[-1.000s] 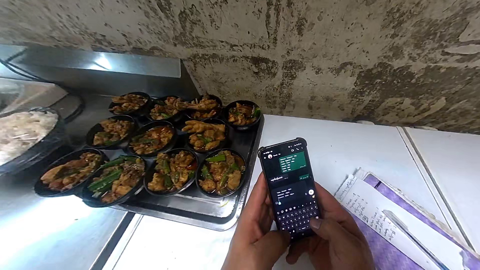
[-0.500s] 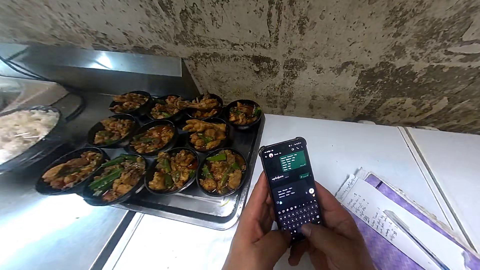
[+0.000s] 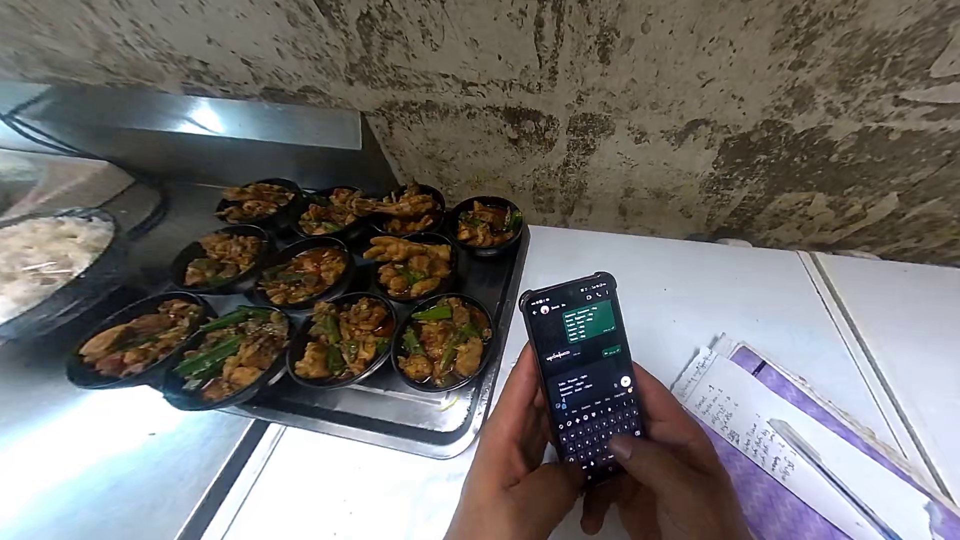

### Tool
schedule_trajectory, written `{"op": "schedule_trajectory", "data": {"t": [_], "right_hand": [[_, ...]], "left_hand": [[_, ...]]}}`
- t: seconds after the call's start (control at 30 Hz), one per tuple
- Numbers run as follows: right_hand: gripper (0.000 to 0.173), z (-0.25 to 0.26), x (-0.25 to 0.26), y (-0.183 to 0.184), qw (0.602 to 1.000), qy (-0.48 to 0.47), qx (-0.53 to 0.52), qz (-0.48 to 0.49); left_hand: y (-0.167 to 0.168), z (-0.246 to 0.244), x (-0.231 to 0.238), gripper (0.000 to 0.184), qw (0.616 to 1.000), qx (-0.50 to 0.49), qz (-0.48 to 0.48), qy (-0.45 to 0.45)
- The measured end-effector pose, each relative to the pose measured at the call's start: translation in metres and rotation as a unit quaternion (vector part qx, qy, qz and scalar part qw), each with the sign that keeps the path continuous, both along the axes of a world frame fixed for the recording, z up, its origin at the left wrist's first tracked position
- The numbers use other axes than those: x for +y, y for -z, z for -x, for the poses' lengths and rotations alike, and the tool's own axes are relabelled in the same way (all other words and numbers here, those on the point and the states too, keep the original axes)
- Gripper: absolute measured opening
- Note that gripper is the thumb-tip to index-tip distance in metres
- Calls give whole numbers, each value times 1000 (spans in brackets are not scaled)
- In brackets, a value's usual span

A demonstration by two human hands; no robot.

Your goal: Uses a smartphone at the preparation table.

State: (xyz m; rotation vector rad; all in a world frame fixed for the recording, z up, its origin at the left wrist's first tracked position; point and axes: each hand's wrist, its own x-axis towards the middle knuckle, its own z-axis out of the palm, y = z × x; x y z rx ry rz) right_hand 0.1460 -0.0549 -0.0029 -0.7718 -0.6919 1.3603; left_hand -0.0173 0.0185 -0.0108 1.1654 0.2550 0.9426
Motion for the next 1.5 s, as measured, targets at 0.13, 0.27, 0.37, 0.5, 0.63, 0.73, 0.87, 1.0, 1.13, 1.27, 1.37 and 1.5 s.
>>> {"op": "schedule_trajectory", "data": {"t": [0.13,0.27,0.37,0.5,0.63,0.73,0.87,1.0,1.13,1.27,1.37,1.5], "right_hand": [[52,3,1,-2,999,31,4,16],[58,1,0,2,1000,16,-4,-11],[58,3,1,0,999,33,-25,2],[60,1,0,4,1000,7,7,-22],[71,0,-1,2,1000,-10,12,-21],[72,0,0,1,1000,-14,11,-25],[72,1,0,1,1000,-11,7,-23],[72,3,0,-1,1000,5,-27,-1],[75,2,0,0,1000,-1,-20,-7],[71,1,0,2,1000,-9,-1,-19],[71,1,0,4,1000,-9,7,-24],[71,2,0,4,1000,-15,12,-23]], "left_hand": [[1,0,-1,105,1000,-8,-3,8],[3,-1,0,105,1000,-11,-14,7],[3,-1,0,104,1000,-13,-12,7],[2,-1,1,105,1000,-14,-5,12],[1,0,1,106,1000,0,-1,6],[0,1,0,105,1000,8,1,0],[-1,1,-1,105,1000,15,2,-6],[-1,1,0,104,1000,18,-6,-6],[-4,0,-2,101,999,28,7,-18],[-4,0,-2,100,999,29,11,-19],[-4,0,-3,93,999,12,24,-22],[-5,-3,-5,77,998,14,36,-53]]}}
